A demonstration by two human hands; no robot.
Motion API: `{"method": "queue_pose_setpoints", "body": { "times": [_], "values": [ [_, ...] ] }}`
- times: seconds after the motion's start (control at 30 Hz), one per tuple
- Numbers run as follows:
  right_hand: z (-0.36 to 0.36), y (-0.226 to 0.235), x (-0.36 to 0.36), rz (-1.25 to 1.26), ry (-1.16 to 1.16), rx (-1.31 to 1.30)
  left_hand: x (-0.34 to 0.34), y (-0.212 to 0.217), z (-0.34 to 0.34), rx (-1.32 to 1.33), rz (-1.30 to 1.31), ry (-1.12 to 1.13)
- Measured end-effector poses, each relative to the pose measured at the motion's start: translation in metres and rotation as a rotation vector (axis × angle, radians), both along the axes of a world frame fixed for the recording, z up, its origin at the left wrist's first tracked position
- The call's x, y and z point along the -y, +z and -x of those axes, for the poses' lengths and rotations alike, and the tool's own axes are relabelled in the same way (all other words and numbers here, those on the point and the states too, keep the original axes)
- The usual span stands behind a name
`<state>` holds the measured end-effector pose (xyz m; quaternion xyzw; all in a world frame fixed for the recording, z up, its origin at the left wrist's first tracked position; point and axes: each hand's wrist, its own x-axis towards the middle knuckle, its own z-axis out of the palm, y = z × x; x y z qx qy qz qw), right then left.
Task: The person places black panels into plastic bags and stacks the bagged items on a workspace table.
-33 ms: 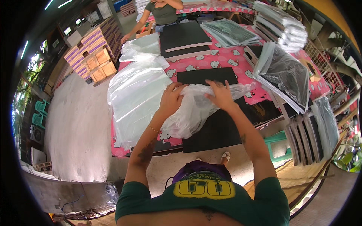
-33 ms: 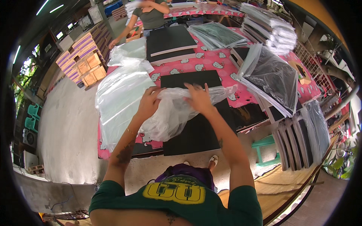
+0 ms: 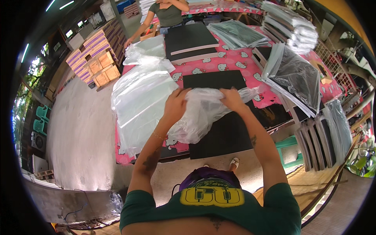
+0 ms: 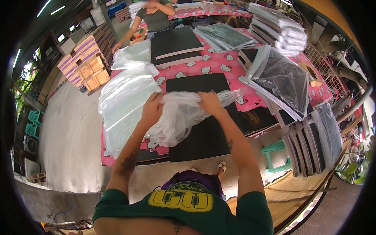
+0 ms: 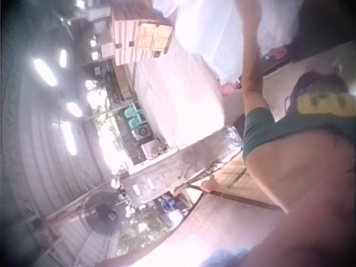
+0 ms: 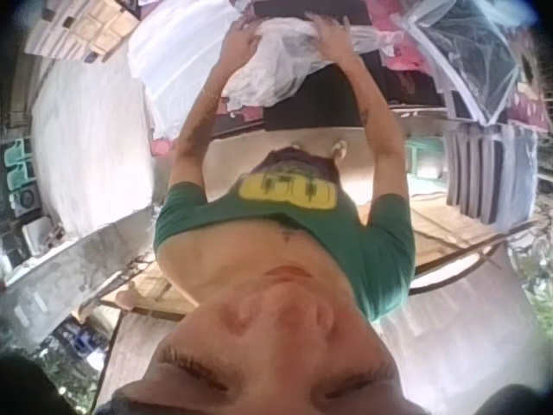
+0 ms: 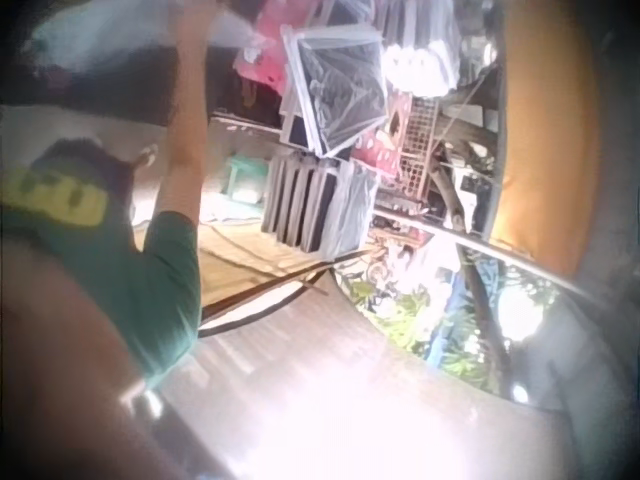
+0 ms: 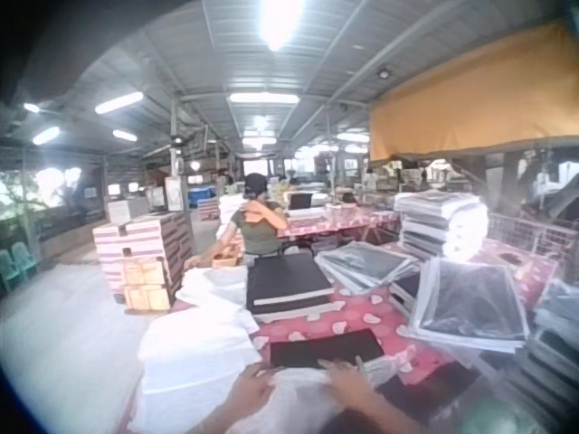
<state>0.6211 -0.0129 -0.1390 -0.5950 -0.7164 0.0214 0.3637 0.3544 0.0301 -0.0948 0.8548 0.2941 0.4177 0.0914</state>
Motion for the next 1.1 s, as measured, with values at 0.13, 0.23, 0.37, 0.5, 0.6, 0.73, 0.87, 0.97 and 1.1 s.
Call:
{"method": "queue_pose_setpoints", "body": {
  "times": [0.13,0.23,0.37,0.5,0.6,0.73,0.87,0.97,1.1],
  "values": [
    [-0.044,-0.003,0.005,0.569,0.015,-0.566,-0.074,-0.058,0.138,0.040,0.226,0.506],
    [-0.102,-0.022,0.038,0.534,-0.210,-0.759,-0.092,0.013,0.170,1.111,0.253,0.368],
    [-0.078,-0.019,0.039,0.535,-0.224,-1.033,-0.107,-0.046,0.240,0.085,-0.528,1.028],
    [-0.107,-0.039,0.051,0.330,-0.048,-0.615,-0.080,-0.080,0.126,-0.924,0.412,0.265],
    [-0.045,0.000,0.042,0.500,0.374,-0.586,-0.012,-0.030,0.006,-0.046,0.286,-0.215],
    [0.004,0.093,0.069,0.553,0.378,-0.256,0.008,0.003,-0.048,-0.176,0.112,-0.365],
    [-0.082,0.102,0.097,0.726,0.217,-0.240,-0.032,0.045,-0.011,-0.023,0.557,-0.399],
    [-0.110,0.090,0.095,0.066,0.111,-1.347,-0.047,0.042,-0.019,0.021,0.321,-0.150],
    [-0.051,0.060,0.103,0.170,0.300,-1.635,-0.042,0.067,-0.042,0.146,-0.075,0.149]
  ]
}}
